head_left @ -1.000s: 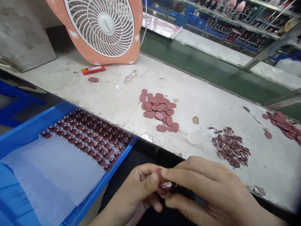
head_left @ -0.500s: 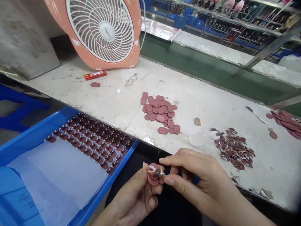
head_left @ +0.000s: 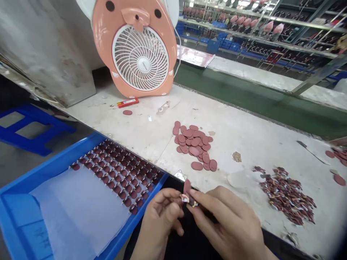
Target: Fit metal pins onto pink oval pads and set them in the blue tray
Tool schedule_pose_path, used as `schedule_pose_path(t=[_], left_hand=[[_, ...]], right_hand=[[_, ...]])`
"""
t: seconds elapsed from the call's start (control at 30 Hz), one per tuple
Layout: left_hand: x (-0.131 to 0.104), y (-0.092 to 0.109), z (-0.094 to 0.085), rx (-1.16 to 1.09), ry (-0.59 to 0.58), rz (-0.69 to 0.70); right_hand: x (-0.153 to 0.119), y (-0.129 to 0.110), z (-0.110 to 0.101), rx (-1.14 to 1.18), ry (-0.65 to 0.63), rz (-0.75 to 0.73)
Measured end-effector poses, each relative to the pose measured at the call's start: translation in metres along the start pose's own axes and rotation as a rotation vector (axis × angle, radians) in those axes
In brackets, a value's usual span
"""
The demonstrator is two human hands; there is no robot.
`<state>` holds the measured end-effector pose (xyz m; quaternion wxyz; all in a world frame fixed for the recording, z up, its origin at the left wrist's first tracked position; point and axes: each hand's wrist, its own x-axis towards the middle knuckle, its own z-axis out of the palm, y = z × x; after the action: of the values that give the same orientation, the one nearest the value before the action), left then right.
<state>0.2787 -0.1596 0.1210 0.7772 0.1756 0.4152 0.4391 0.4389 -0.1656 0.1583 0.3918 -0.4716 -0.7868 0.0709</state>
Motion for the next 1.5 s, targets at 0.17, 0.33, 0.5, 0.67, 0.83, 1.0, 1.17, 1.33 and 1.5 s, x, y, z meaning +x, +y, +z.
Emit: schedule_pose_path(t=[0.17, 0.33, 0.5, 0.67, 0.83, 1.0, 1.17, 1.33, 1.5], left_hand=[[-0.002, 0.004, 0.01, 0.113, 0.096, 0.181], [0.008, 0.006, -0.01, 0.179, 0.257, 0.242], [0.026, 0.011, -0.066, 0.278, 0.515, 0.312], [0.029, 0.011, -0.098, 0.442, 0.61, 0.319], [0.009, -0.011, -0.098, 0.685, 0.552, 0.291], [-0.009, -0.035, -0.097, 0.892, 0.412, 0.313], [-0.01, -0.044, -0.109, 1.078, 0.35, 0.365], [-0.008, -0.048, -0.114, 1.361, 0.157, 0.432], [0.012, -0.049, -0.097, 1.712, -0.071, 0.537]], right_hand=[[0.002, 0.003, 0.022, -0.123, 0.119, -0.243], [0.01, 0.002, 0.02, -0.104, 0.243, -0.106], [0.002, 0.01, -0.002, -0.164, 0.326, -0.042], [-0.011, 0.018, -0.012, -0.165, 0.289, -0.065], [-0.018, 0.014, -0.014, -0.175, 0.269, -0.065], [-0.021, 0.009, -0.02, -0.184, 0.301, -0.043], [-0.027, 0.006, -0.024, -0.178, 0.312, -0.031], [-0.033, 0.003, -0.03, -0.169, 0.335, -0.022], [-0.039, -0.001, -0.035, -0.142, 0.354, -0.005]])
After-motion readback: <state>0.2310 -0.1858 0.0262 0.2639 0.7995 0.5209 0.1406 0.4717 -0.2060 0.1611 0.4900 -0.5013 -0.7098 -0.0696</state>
